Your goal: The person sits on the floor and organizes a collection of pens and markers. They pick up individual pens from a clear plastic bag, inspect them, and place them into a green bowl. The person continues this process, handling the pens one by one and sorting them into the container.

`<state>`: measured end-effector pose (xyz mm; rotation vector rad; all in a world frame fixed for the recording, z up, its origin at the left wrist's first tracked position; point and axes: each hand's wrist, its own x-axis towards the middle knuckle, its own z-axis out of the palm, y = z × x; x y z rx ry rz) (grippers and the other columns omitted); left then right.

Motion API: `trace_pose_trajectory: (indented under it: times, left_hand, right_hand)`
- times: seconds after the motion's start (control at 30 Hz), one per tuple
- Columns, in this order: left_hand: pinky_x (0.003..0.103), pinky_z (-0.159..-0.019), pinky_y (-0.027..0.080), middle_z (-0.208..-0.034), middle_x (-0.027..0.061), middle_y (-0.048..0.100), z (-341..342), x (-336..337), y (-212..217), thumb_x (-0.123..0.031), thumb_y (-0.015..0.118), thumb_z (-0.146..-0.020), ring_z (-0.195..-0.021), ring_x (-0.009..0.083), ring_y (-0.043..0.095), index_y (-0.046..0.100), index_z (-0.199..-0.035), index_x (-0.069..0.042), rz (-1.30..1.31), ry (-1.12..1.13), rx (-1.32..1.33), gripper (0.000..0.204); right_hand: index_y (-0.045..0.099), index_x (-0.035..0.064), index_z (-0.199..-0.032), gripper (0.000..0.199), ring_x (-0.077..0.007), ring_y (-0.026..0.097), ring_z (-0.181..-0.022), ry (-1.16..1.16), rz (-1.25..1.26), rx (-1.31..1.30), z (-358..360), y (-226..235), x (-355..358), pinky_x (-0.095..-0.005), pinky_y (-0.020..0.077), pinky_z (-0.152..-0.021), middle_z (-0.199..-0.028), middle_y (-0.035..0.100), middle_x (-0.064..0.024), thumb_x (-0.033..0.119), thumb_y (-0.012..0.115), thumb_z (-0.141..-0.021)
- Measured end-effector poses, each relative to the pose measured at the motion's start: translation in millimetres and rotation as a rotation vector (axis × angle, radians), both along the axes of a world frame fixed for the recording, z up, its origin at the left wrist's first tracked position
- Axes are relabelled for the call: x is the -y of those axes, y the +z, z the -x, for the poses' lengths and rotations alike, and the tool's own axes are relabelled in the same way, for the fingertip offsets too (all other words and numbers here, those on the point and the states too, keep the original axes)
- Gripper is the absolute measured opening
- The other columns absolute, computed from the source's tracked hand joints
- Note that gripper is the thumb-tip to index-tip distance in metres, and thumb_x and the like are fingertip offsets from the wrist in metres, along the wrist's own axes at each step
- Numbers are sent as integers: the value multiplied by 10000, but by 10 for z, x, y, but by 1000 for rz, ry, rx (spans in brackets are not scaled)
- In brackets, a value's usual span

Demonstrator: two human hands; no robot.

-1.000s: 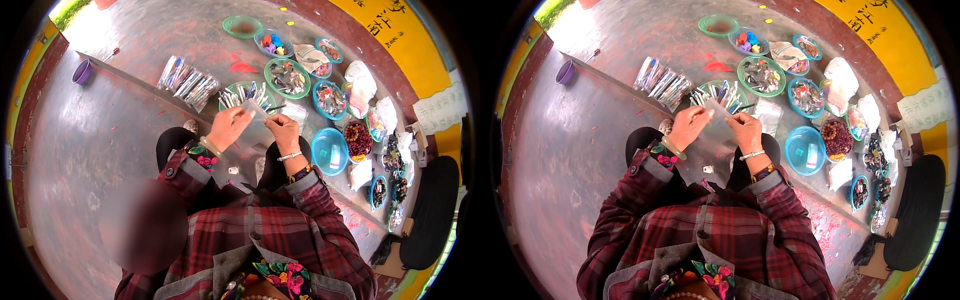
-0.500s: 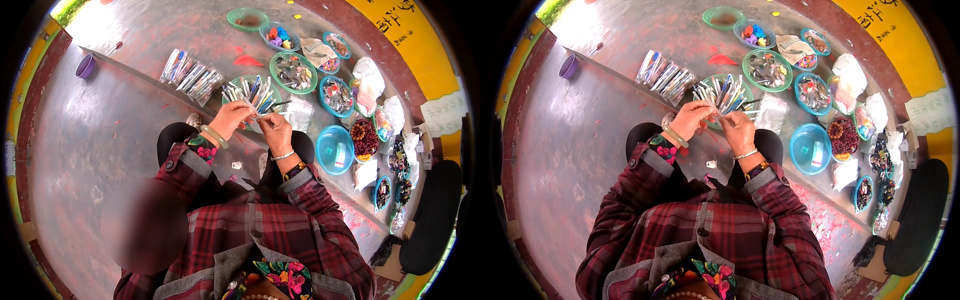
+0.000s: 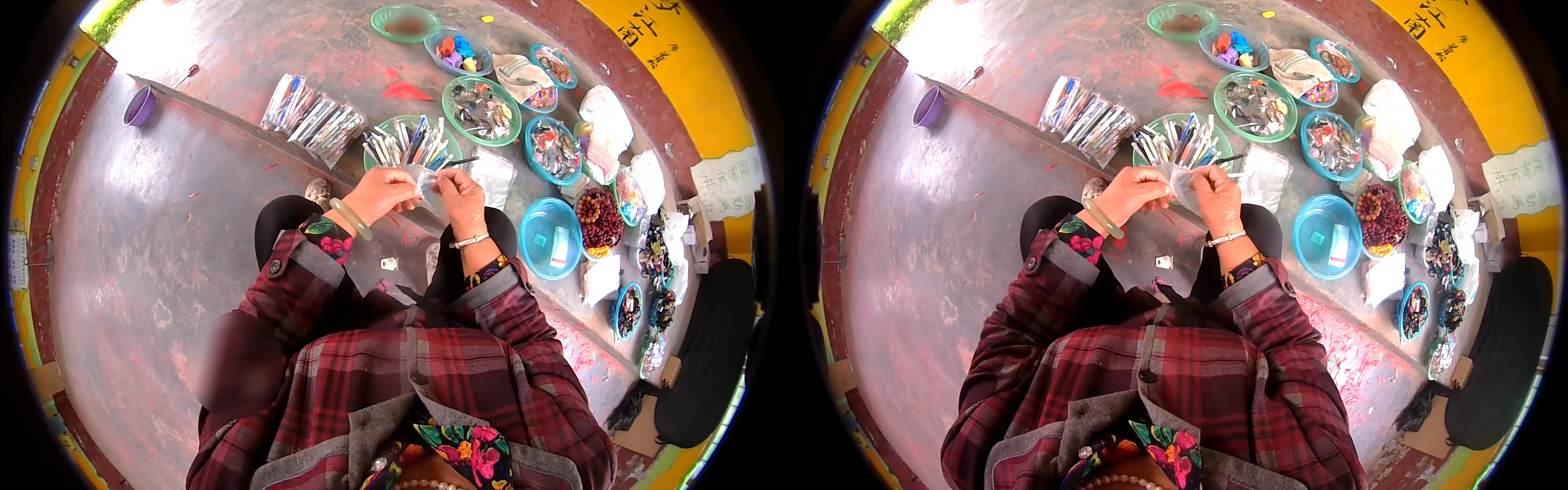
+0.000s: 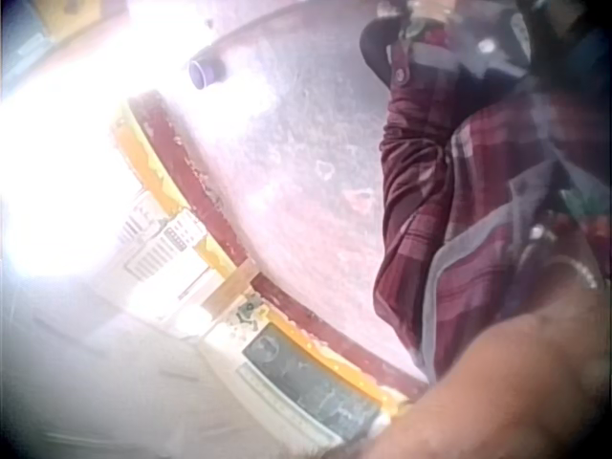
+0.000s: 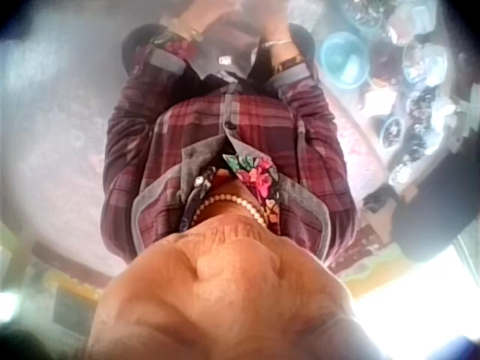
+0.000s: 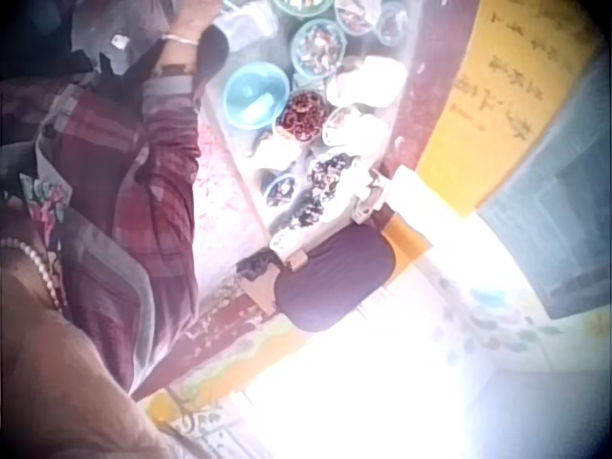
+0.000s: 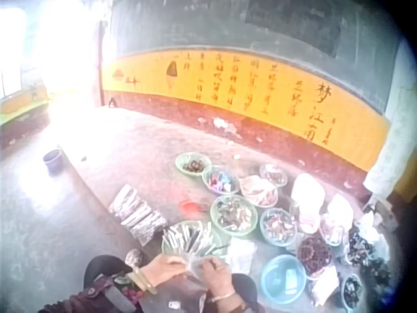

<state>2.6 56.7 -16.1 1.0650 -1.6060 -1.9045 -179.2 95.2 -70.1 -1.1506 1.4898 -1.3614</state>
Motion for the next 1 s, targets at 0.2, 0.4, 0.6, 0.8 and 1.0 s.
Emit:
trace_pose_trajectory:
  times: [0.2, 0.4, 0.6, 0.8, 1.0]
  left_hand:
    - [230, -627, 441, -791, 29, 657, -92, -36, 38, -166, 586, -868, -698, 105, 606, 652, -840, -30, -289, -93, -239, 154]
    - [229, -592, 465, -809, 32, 636, -245, 47, 51, -146, 629, -851, -751, 105, 596, 611, -888, -2, 243, -14, 123, 149]
    - [321, -627, 481, -885, 139, 635, -193, -123, -90, -87, 626, -751, -801, 239, 622, 587, -958, -9, 865, 12, 161, 224]
    - [354, -633, 468, -760, 184, 616, -200, -95, -146, -23, 552, -740, -700, 310, 606, 616, -884, 2, 758, 30, 289, 159]
    - [287, -616, 463, -703, 107, 619, -229, 239, 73, -78, 599, -795, -666, 130, 588, 636, -844, 15, 692, 214, 284, 112]
  right_hand:
    - [609, 70, -916, 68, -269, 616, -662, -53, 169, -454, -70, 158, -85, -310, 481, -629, -753, 625, -115, 97, 590, -857]
    - [620, 70, -905, 95, -282, 628, -772, 154, 238, -503, -20, 171, -131, -332, 490, -654, -834, 629, -112, 68, 608, -811]
    - [616, 78, -865, 76, -315, 594, -735, 387, 293, -671, -157, 309, -202, -391, 467, -620, -762, 574, -116, 105, 618, -795]
    - [640, 62, -901, 112, -301, 609, -761, 447, 309, -617, -44, 444, -76, -343, 481, -677, -804, 597, -114, 75, 622, -791]
    - [660, 21, -951, 166, -165, 646, -734, 341, -85, -106, 379, 609, 588, -288, 509, -606, -802, 653, -67, 146, 616, -852]
